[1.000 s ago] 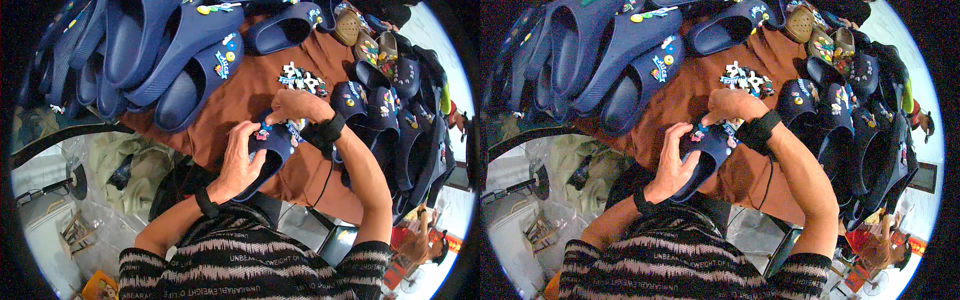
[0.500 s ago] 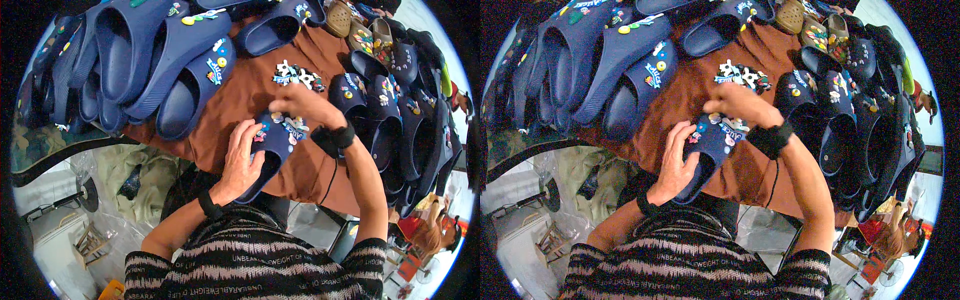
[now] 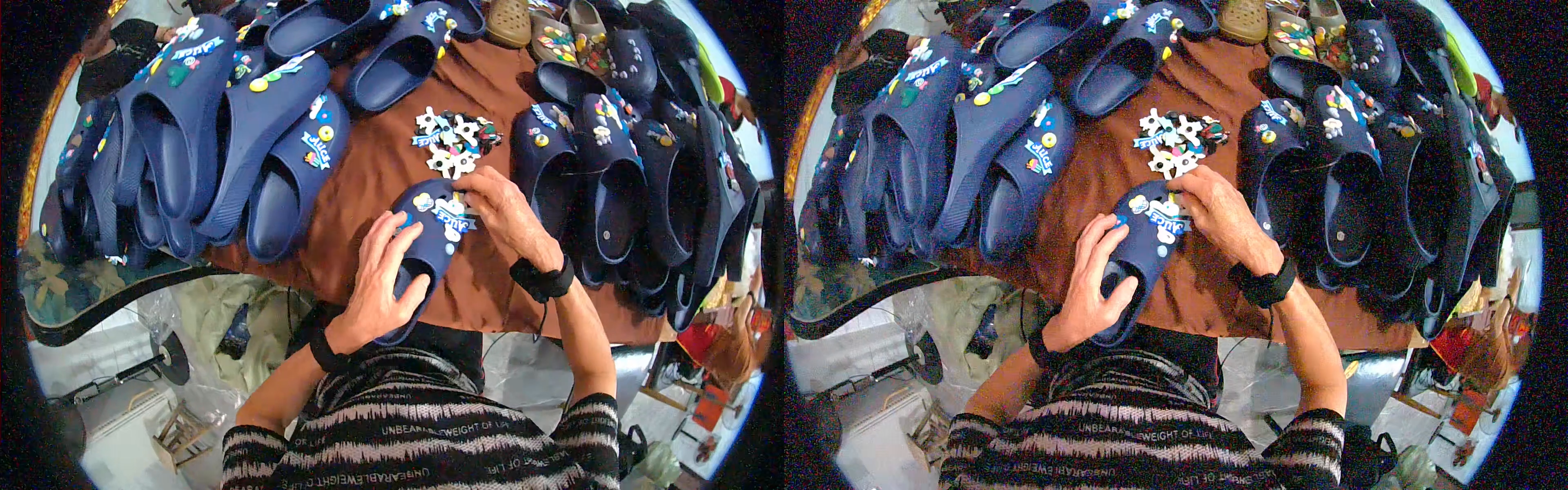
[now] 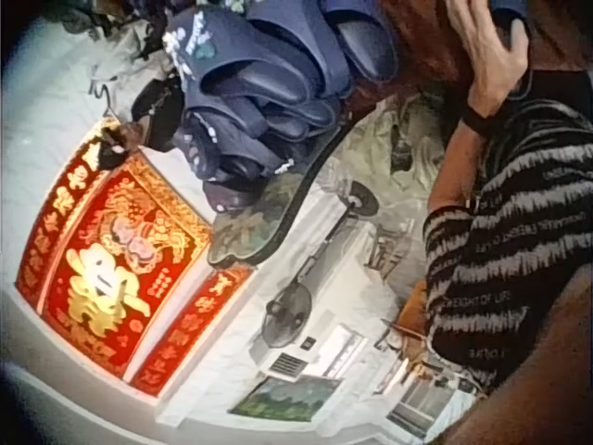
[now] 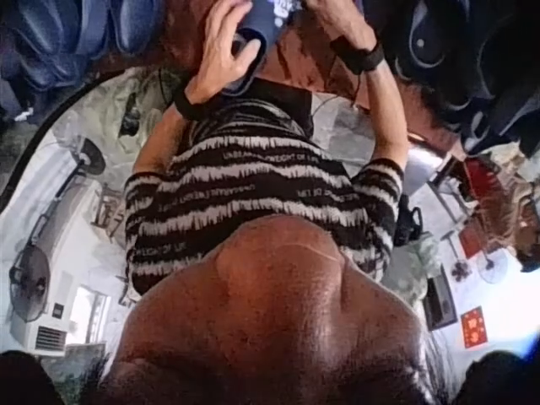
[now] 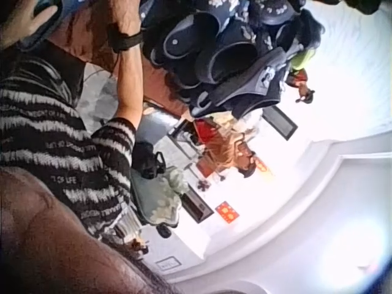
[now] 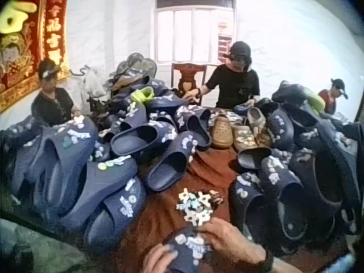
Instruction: Attaching decorative charms to the holes of blue clog shoes.
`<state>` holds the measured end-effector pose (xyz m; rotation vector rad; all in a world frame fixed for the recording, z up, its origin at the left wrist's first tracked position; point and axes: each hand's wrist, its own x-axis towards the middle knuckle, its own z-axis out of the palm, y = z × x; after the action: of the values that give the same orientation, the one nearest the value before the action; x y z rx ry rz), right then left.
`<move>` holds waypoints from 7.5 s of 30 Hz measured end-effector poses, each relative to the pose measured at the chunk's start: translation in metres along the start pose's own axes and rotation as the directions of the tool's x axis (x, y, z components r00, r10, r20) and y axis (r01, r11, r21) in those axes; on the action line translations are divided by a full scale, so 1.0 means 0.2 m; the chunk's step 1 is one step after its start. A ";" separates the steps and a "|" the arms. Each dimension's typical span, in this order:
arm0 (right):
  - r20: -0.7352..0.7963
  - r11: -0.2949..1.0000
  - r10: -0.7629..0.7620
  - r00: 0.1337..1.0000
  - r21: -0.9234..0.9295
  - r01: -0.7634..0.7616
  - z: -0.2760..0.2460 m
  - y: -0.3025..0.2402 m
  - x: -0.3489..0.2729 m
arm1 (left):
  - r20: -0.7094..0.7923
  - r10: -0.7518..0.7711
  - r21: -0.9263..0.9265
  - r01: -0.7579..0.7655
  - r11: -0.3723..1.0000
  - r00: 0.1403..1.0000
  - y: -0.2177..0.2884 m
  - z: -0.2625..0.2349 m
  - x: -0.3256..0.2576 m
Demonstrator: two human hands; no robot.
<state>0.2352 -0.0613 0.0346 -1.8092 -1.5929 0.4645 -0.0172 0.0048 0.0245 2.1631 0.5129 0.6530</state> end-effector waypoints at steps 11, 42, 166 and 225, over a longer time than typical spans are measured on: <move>0.002 0.996 -0.061 0.998 -0.069 0.061 0.02 0.00 -0.02 | 0.181 0.102 0.359 -0.162 0.919 0.978 0.03 0.07 0.19; -0.066 0.979 0.132 0.989 -0.150 -0.141 0.05 -0.05 -0.06 | 0.115 0.104 0.329 -0.137 0.934 0.988 0.03 0.09 0.21; -0.083 0.999 -0.050 0.995 0.007 0.050 0.09 0.03 0.13 | 0.202 0.036 0.179 -0.073 0.981 0.979 -0.03 0.00 0.06; -0.011 0.935 -0.113 0.994 -0.339 0.103 0.24 -0.15 -0.08 | 0.155 -0.327 0.224 0.289 0.931 0.932 -0.10 -0.11 -0.17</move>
<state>0.1784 -0.0641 0.0186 -1.9505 -1.8271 0.1147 -0.0593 0.0108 0.0105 2.2324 0.8231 0.2258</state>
